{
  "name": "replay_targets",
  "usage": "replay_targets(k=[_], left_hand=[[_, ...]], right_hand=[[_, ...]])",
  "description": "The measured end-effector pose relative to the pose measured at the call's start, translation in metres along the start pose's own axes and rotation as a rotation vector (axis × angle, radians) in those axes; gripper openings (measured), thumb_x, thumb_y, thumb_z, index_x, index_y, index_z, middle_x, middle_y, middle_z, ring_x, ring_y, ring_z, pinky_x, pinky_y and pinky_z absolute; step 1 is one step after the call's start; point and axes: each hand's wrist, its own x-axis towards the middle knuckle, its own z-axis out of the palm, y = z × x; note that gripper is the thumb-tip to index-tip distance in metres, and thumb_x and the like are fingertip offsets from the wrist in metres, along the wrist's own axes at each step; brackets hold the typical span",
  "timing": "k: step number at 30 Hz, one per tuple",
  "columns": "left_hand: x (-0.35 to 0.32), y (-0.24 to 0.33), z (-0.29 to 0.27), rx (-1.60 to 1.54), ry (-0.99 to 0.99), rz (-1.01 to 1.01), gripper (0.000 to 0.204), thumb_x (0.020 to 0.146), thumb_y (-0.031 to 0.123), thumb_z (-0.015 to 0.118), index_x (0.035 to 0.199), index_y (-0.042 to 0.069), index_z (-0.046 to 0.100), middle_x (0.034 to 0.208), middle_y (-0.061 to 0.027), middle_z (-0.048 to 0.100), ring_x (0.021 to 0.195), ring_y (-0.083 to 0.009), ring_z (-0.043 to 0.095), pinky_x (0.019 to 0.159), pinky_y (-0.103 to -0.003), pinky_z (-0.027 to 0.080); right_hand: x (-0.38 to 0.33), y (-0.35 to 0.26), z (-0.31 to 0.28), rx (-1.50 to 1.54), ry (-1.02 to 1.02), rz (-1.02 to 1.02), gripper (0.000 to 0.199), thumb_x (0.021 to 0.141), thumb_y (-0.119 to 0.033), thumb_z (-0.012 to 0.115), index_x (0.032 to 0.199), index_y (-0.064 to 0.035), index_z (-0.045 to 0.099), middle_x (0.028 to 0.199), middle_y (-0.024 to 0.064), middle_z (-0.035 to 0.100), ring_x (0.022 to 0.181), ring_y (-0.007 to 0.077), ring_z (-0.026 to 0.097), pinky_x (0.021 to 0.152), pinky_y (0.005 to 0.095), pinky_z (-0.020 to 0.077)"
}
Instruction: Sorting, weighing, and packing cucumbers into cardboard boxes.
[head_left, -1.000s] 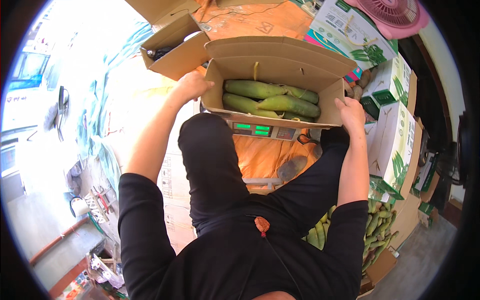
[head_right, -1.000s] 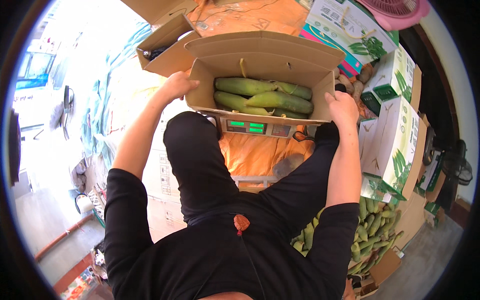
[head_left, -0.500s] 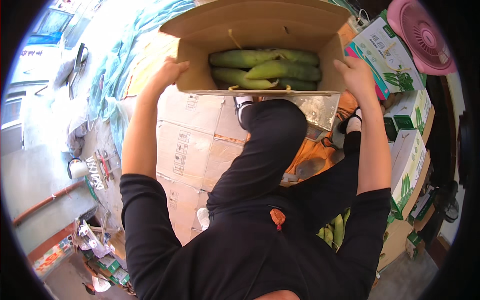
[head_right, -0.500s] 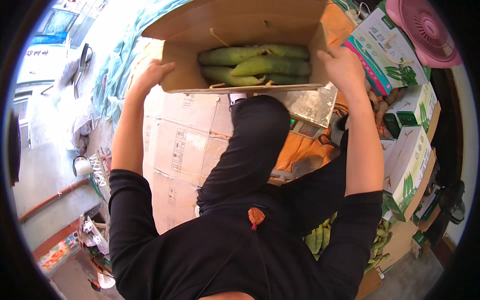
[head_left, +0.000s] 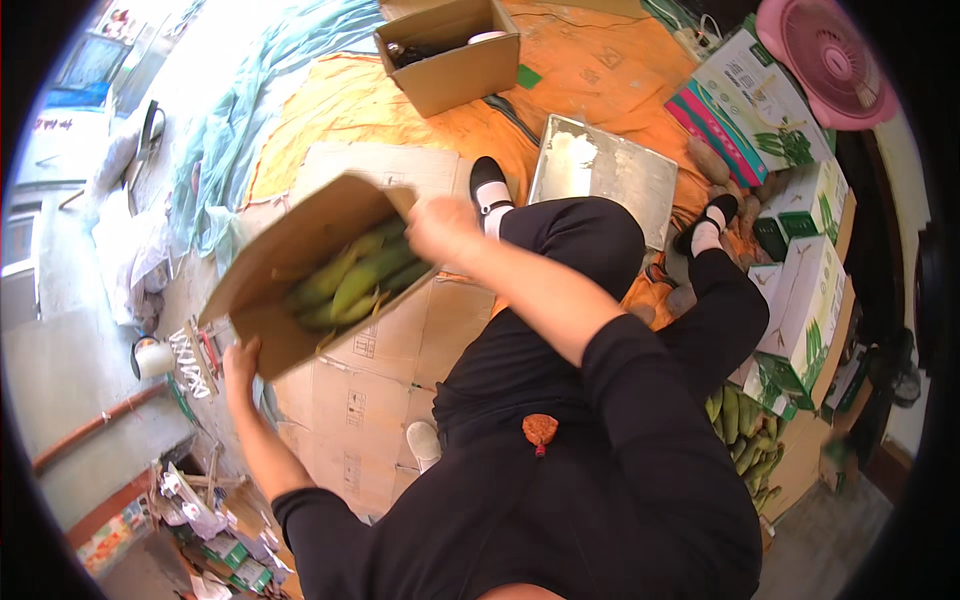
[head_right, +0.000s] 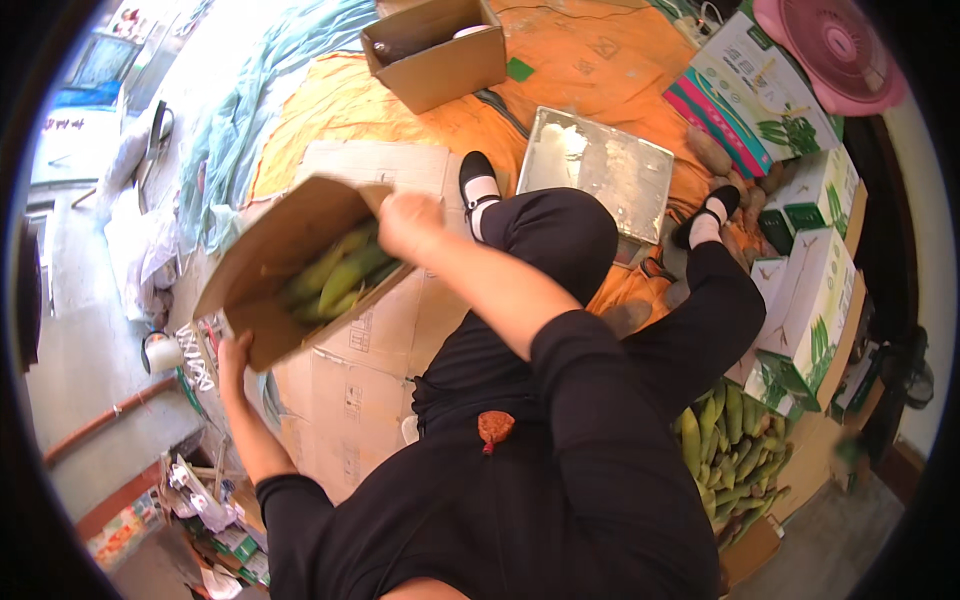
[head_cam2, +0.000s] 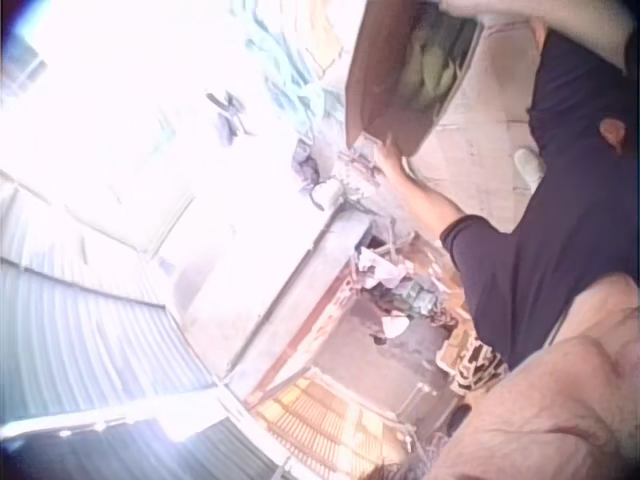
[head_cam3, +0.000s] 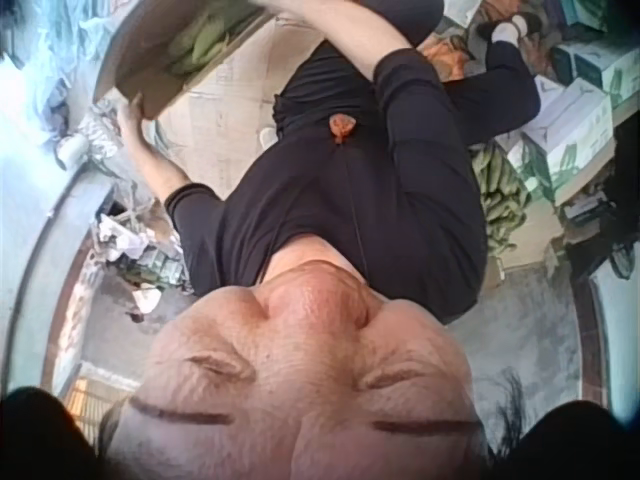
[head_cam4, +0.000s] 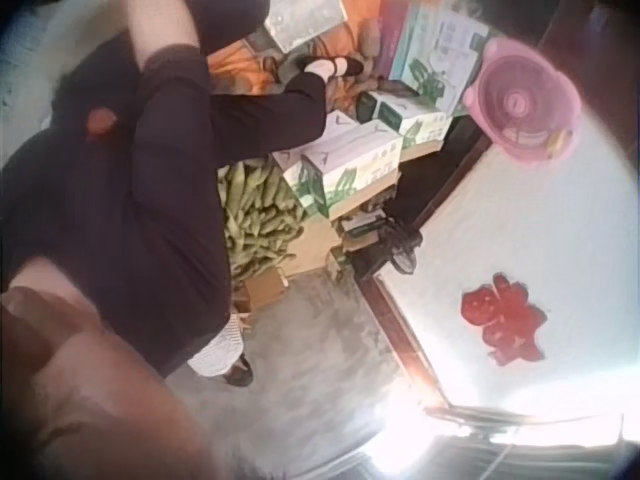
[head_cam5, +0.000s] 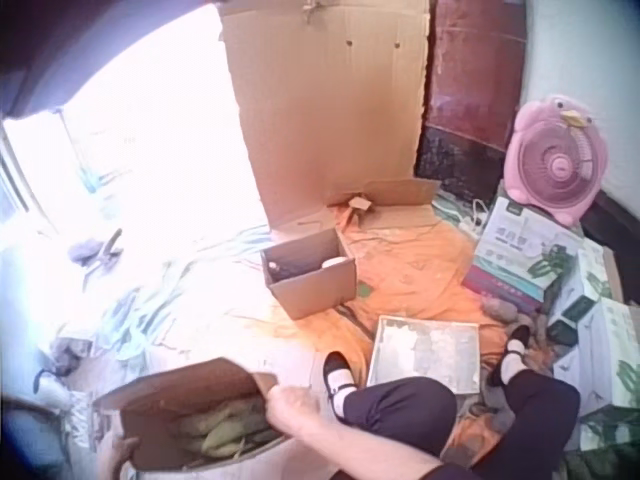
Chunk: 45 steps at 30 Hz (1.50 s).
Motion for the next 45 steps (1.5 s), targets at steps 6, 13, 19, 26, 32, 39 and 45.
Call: replay_targets(k=[6, 13, 19, 26, 32, 39, 45], left_hand=[[-0.093, -0.097, 0.042, 0.221, -0.099, -0.278, 0.05, 0.08, 0.043, 0.06, 0.073, -0.006, 0.063, 0.077, -0.0279, 0.06, 0.076, -0.0428, 0.059, 0.064, -0.049, 0.045], [-0.028, -0.095, 0.154, 0.938, -0.458, 0.433, 0.037, 0.092, 0.03, 0.046, 0.105, -0.001, 0.062, 0.108, -0.0182, 0.062, 0.1, -0.0332, 0.058, 0.082, -0.041, 0.045], [0.043, -0.052, 0.157, 0.653, -0.222, 0.476, 0.035, 0.092, 0.027, 0.047, 0.106, -0.001, 0.061, 0.109, -0.0175, 0.061, 0.101, -0.0314, 0.058, 0.083, -0.04, 0.045], [0.095, -0.004, 0.102, 0.328, -0.013, 0.464, 0.034, 0.091, 0.024, 0.048, 0.109, -0.002, 0.06, 0.111, -0.0167, 0.06, 0.102, -0.0293, 0.057, 0.085, -0.039, 0.044], [0.134, 0.031, 0.045, 0.042, 0.14, 0.438, 0.032, 0.091, 0.022, 0.049, 0.111, -0.002, 0.059, 0.113, -0.016, 0.059, 0.102, -0.0275, 0.057, 0.087, -0.038, 0.044], [0.157, 0.076, -0.021, -0.296, 0.29, 0.394, 0.032, 0.09, 0.018, 0.05, 0.113, -0.003, 0.057, 0.115, -0.0152, 0.059, 0.103, -0.0254, 0.056, 0.089, -0.037, 0.044], [0.105, 0.244, -0.055, -0.589, 0.319, 0.431, 0.032, 0.091, 0.018, 0.05, 0.113, -0.004, 0.056, 0.114, -0.0157, 0.059, 0.103, -0.0258, 0.056, 0.091, -0.035, 0.042]], right_hand=[[-0.059, -0.055, 0.095, 0.076, -0.337, 0.003, 0.022, 0.07, -0.015, 0.061, 0.086, -0.0029, 0.069, 0.088, 0.0164, 0.066, 0.087, 0.0283, 0.065, 0.073, 0.0401, 0.0527], [-0.057, -0.058, 0.106, 0.038, -0.43, -0.299, 0.022, 0.069, -0.022, 0.065, 0.085, -0.0066, 0.069, 0.087, 0.0131, 0.067, 0.084, 0.0294, 0.065, 0.068, 0.0414, 0.0516], [-0.045, -0.027, 0.016, 0.265, -0.109, -0.221, 0.023, 0.077, -0.029, 0.061, 0.081, -0.0079, 0.068, 0.08, 0.0157, 0.066, 0.08, 0.0329, 0.064, 0.07, 0.0439, 0.0499], [-0.084, 0.051, -0.103, 0.671, 0.547, -0.181, 0.022, 0.08, -0.026, 0.058, 0.075, -0.0042, 0.061, 0.072, 0.0175, 0.061, 0.07, 0.0331, 0.06, 0.062, 0.0413, 0.0451], [-0.173, 0.16, -0.18, 0.783, 0.869, 0.078, 0.016, 0.084, -0.017, 0.058, 0.082, -0.0016, 0.063, 0.067, 0.0051, 0.06, 0.062, 0.0095, 0.056, 0.058, 0.026, 0.0445], [-0.278, 0.287, -0.19, 0.634, 1.21, 0.376, 0.017, 0.084, -0.015, 0.059, 0.081, 0.0007, 0.063, 0.065, 0.0038, 0.061, 0.06, 0.0083, 0.056, 0.056, 0.0241, 0.0447], [-0.371, 0.369, -0.172, 0.267, 1.373, 0.768, 0.021, 0.079, -0.024, 0.06, 0.081, -0.0039, 0.065, 0.072, 0.0157, 0.064, 0.07, 0.0313, 0.062, 0.064, 0.0371, 0.0478]])
